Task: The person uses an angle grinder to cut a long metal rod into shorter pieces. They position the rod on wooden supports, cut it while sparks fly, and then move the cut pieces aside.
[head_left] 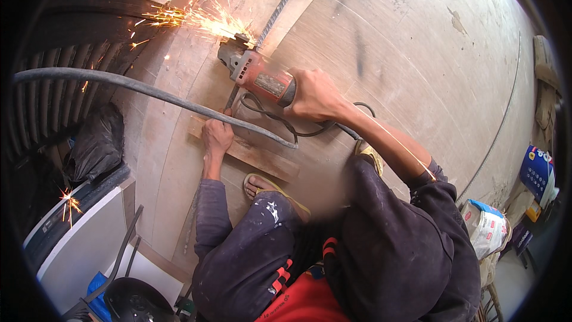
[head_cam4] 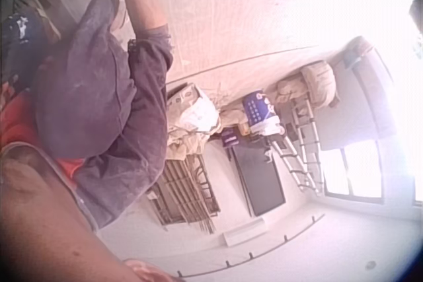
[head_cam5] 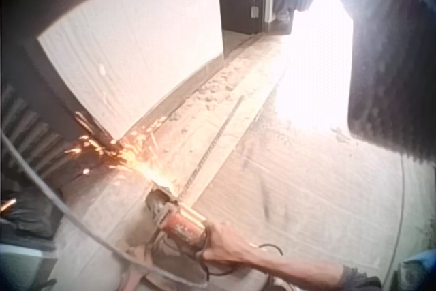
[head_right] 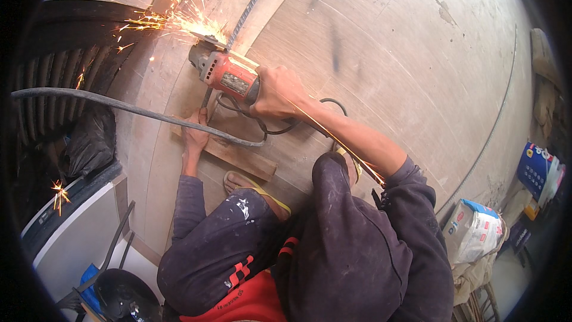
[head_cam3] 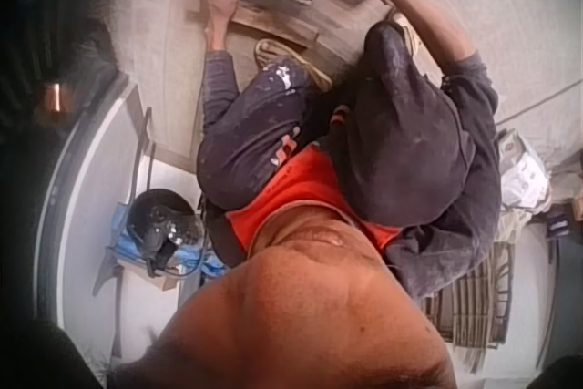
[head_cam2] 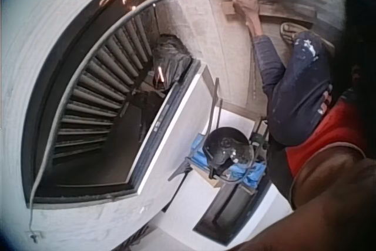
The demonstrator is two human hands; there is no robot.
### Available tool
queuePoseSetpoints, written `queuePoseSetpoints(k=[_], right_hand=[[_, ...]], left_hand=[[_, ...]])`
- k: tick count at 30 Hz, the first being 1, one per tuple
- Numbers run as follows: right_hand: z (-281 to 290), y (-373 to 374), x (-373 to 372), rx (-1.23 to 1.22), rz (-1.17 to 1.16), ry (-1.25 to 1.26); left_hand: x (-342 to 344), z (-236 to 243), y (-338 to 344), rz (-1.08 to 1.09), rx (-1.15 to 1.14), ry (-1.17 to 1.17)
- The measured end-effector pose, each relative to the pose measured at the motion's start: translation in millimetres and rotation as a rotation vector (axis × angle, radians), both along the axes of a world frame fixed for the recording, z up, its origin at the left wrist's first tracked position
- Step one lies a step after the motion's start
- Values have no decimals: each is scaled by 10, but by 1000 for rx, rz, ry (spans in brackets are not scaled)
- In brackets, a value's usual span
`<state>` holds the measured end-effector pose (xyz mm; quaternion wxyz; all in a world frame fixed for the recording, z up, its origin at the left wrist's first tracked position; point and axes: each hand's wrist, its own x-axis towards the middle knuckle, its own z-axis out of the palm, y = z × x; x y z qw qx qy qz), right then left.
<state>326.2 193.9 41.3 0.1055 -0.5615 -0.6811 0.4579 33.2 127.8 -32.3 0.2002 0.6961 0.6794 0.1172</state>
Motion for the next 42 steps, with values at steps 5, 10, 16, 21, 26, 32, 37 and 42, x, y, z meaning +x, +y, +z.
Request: queuePoseSetpoints(k=[5,10,16,21,26,32,37,42], right_hand=[[12,3,1,7,5,-2],[13,8,5,7,10,4],[-1,8,-4,58,6,27],[55,47,-29,22,28,16],[6,53,-24,29,17,12],[45,68,-31,31,9,-6],[81,79,-37,28,31,-2],[52,77,-43,-15,8,-24]], left_hand=[[11,25,-1,16,-21,14],[13,13,-2,8,-4,13],[-6,6,-2,11,-39,42],[-48,-139,-58,19,140,44],[-6,-12,-25,-20,10,45],[51,26,-12,-6,39,26],[51,51,-24,8,9,16],[51,37,-30,16,-1,2]])
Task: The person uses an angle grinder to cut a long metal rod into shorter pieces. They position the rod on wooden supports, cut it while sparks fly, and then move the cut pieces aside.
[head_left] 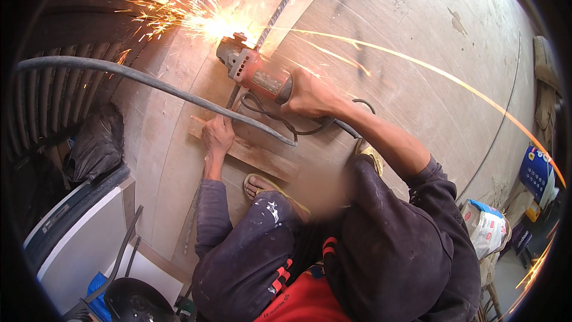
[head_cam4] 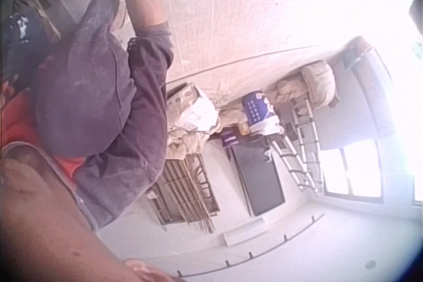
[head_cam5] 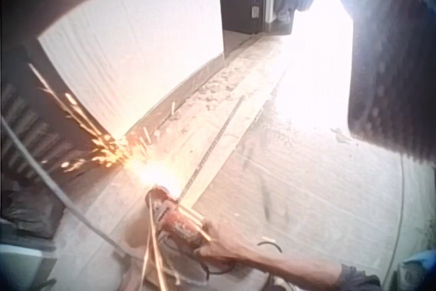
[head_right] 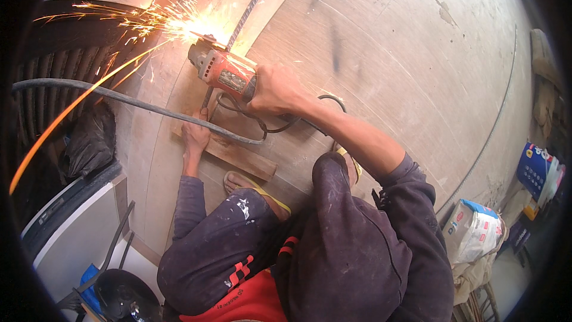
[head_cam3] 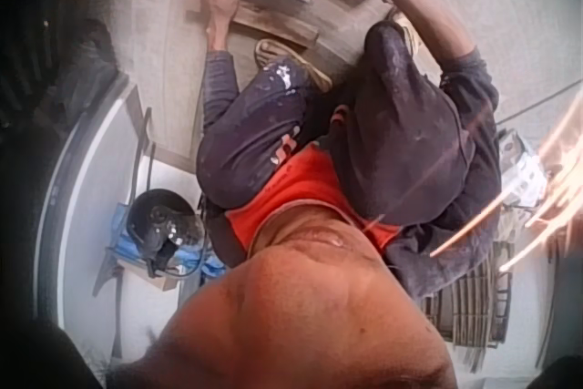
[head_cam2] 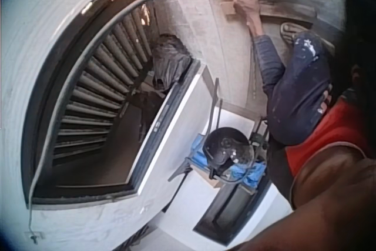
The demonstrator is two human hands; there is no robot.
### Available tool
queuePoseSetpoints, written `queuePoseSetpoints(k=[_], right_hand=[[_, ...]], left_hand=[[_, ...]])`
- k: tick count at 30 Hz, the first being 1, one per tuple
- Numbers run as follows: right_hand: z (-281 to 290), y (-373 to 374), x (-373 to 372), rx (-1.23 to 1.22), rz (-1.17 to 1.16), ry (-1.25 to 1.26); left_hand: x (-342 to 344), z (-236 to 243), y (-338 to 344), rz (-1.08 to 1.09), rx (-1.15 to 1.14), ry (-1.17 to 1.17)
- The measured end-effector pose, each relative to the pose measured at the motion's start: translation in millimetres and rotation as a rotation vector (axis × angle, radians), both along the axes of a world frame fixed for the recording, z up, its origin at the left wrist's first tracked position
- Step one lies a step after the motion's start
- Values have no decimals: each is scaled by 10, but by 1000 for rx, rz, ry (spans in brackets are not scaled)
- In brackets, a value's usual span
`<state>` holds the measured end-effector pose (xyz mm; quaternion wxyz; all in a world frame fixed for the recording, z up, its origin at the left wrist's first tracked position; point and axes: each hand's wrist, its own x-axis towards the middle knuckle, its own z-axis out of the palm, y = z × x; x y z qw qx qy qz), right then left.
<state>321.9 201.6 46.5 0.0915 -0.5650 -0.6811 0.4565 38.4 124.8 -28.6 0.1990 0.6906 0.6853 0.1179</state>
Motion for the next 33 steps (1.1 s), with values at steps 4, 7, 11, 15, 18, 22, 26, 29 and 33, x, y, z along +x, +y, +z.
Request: queuePoseSetpoints(k=[4,7,11,15,18,22,26,29,33], right_hand=[[-3,0,-2,25,-9,1],[-10,10,-6,26,6,18],[-32,7,-3,10,0,23],[31,18,-6,-22,14,-12],[30,21,-13,-19,9,-25],[-3,10,-14,-7,-2,12],[32,19,-9,-48,4,-20],[8,13,-14,-48,-1,-4],[-4,14,-14,-13,6,-7]], left_hand=[[9,12,4,7,0,7],[-1,6,2,0,5,5],[-4,17,20,-11,10,20],[-57,-54,7,-17,-9,29],[-62,-51,15,-16,-18,5],[-67,-50,23,-35,0,-15],[-50,-32,32,-45,33,-30],[-74,-58,33,-55,31,-27],[-95,-71,39,-63,23,-42]])
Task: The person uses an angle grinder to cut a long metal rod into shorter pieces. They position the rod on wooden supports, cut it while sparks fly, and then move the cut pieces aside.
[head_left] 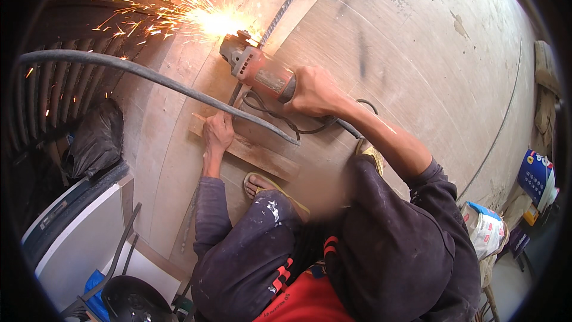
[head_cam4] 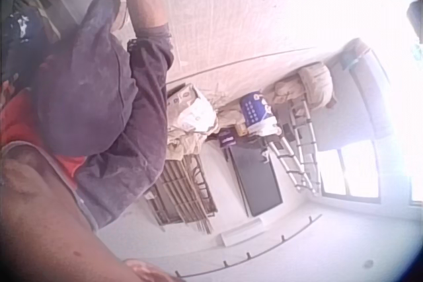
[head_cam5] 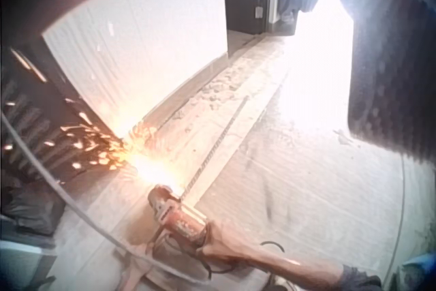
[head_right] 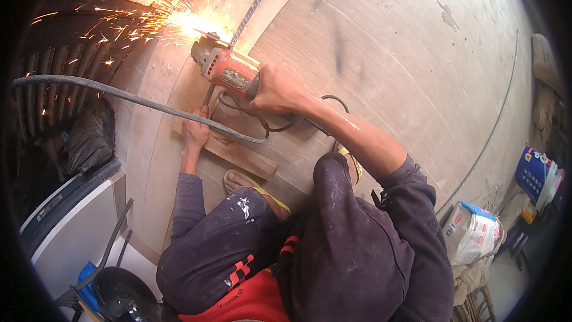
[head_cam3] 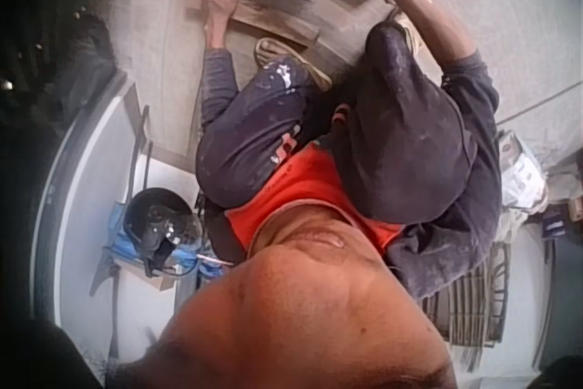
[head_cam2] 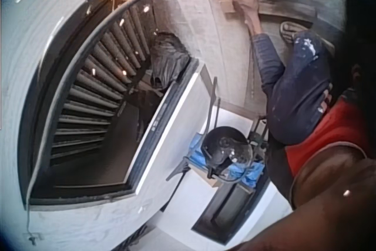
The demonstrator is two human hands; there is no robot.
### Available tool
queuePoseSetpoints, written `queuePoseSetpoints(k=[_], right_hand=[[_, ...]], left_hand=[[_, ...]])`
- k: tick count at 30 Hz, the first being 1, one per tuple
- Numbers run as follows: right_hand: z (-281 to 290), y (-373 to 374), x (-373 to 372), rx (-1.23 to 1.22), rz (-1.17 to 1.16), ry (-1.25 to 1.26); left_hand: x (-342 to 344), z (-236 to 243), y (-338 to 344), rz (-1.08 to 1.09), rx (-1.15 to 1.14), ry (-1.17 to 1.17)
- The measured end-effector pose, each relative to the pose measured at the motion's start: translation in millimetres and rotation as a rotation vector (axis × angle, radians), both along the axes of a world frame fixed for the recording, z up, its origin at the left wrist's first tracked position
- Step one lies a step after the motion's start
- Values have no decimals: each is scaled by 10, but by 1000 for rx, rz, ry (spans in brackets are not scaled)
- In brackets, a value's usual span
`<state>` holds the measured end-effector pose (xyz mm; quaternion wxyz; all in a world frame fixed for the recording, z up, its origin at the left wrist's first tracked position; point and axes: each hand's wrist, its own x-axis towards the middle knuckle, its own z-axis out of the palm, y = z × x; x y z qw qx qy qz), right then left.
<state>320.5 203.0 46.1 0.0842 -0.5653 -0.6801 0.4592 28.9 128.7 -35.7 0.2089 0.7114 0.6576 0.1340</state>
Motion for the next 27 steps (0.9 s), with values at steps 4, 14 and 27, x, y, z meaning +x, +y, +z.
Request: queuePoseSetpoints(k=[4,14,27], right_hand=[[21,-4,3,16,-10,34],[47,10,-7,-30,12,-25],[78,10,-1,-55,-6,23]], left_hand=[[-8,9,3,-19,20,-15],[-56,12,27,-4,-69,-62],[-13,35,21,-16,-1,-58]])
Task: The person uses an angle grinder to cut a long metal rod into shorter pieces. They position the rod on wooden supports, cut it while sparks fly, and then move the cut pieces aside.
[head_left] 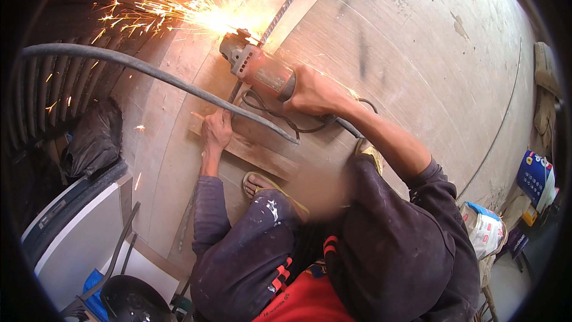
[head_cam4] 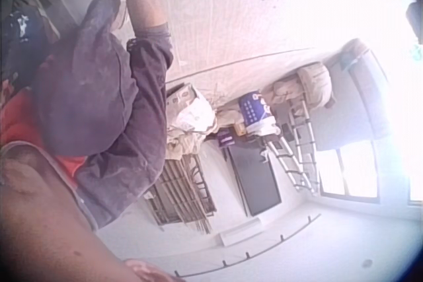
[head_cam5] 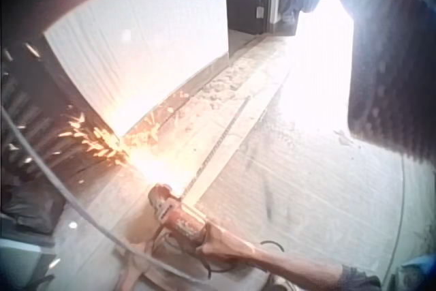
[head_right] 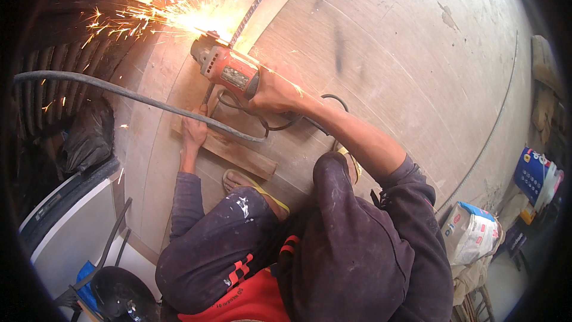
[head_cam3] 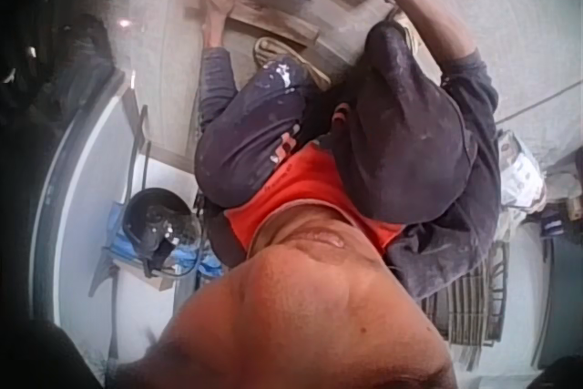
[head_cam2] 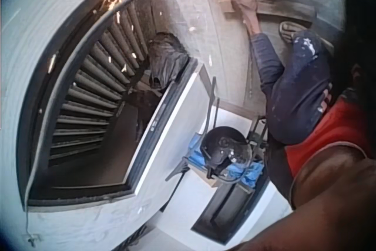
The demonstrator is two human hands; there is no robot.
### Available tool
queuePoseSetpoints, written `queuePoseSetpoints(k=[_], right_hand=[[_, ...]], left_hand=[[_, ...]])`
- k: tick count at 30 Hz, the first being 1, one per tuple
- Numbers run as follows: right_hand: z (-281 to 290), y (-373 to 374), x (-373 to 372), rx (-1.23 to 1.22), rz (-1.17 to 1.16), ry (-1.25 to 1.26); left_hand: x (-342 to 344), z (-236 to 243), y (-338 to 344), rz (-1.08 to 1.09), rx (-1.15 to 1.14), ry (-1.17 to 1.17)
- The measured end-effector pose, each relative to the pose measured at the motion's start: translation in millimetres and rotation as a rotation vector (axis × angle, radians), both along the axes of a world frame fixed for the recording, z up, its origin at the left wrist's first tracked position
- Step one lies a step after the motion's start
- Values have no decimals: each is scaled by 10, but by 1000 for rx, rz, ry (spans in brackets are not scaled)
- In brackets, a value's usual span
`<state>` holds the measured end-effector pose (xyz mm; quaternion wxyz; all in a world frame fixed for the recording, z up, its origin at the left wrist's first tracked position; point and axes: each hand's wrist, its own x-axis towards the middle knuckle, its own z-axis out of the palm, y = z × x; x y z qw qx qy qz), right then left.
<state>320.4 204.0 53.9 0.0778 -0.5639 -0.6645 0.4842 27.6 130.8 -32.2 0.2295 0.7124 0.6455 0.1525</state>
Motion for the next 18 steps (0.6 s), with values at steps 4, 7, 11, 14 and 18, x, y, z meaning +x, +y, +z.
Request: queuePoseSetpoints(k=[4,7,11,14,18], right_hand=[[-40,7,-8,7,18,-31],[-69,18,-11,14,24,-48],[5,5,18,56,50,46],[-205,-82,60,190,-21,107],[-135,-152,71,204,-17,85]], left_hand=[[-15,-33,-10,19,-21,27],[-14,-43,-18,32,-22,48],[-14,-44,-28,33,7,51],[-72,-103,-31,39,-51,69],[-18,-31,14,24,4,-26]])
